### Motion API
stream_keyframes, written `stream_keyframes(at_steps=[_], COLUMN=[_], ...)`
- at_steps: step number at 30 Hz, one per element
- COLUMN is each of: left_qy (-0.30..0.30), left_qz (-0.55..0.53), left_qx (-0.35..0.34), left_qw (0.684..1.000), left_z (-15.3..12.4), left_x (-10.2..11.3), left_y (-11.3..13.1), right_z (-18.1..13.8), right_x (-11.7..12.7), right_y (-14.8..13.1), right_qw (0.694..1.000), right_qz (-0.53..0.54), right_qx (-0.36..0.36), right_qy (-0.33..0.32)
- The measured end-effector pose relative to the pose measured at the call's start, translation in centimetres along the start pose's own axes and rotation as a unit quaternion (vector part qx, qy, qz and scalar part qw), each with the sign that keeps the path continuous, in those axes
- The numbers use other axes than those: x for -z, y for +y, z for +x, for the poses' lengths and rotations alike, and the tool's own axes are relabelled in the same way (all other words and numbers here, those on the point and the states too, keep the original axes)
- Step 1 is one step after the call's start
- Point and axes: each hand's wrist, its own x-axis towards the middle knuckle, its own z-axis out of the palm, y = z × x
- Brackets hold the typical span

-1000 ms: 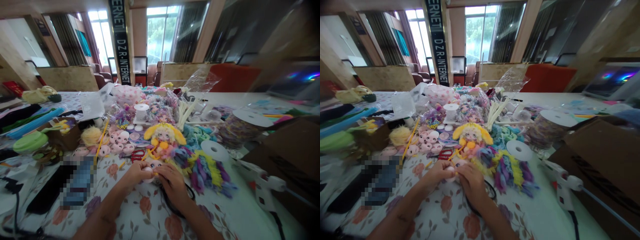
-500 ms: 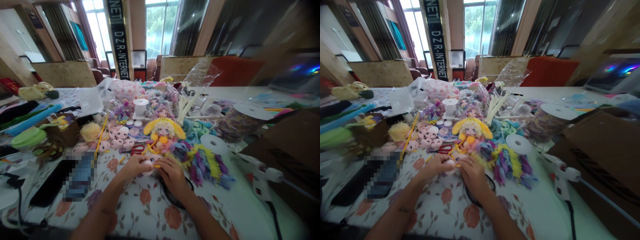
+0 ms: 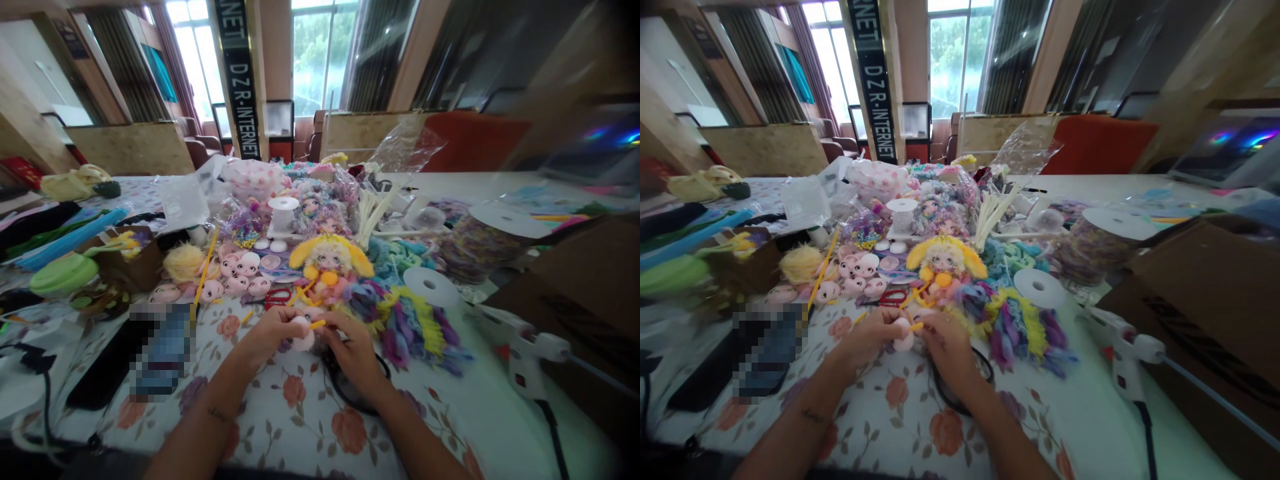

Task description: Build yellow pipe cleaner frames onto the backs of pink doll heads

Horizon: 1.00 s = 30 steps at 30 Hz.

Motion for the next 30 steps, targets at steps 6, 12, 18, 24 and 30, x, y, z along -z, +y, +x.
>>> stream_keyframes(at_steps=[6, 12, 18, 24, 30], left_qy=[-0.041, -0.067, 0.038, 0.174, 0.185], left_qz=[-0.125, -0.066, 0.067, 0.220, 0.299], left_qx=[-0.003, -0.020, -0.154, -0.308, -0.409], left_qw=[0.991, 0.995, 0.985, 0.909, 0.842], left_z=[0.0, -0.5, -0.4, 0.3, 0.3], left_x=[-0.7, -0.5, -0.8, -1.0, -1.3], left_y=[-0.1, 0.2, 0.5, -0.4, -0.9], right_z=[0.5, 0.9, 0.9, 0.6, 0.5], right_x=[-0.1, -0.3, -0.2, -0.6, -1.5], right_y=[-1.1, -1.7, -1.8, -1.7, -1.3], right_qw=[0.952, 0.903, 0.963, 0.991, 0.992], right_qz=[0.223, 0.340, 0.184, 0.044, -0.056], right_qx=[-0.208, -0.256, -0.187, -0.115, -0.048], right_qy=[-0.003, -0.059, 0.057, 0.054, 0.105])
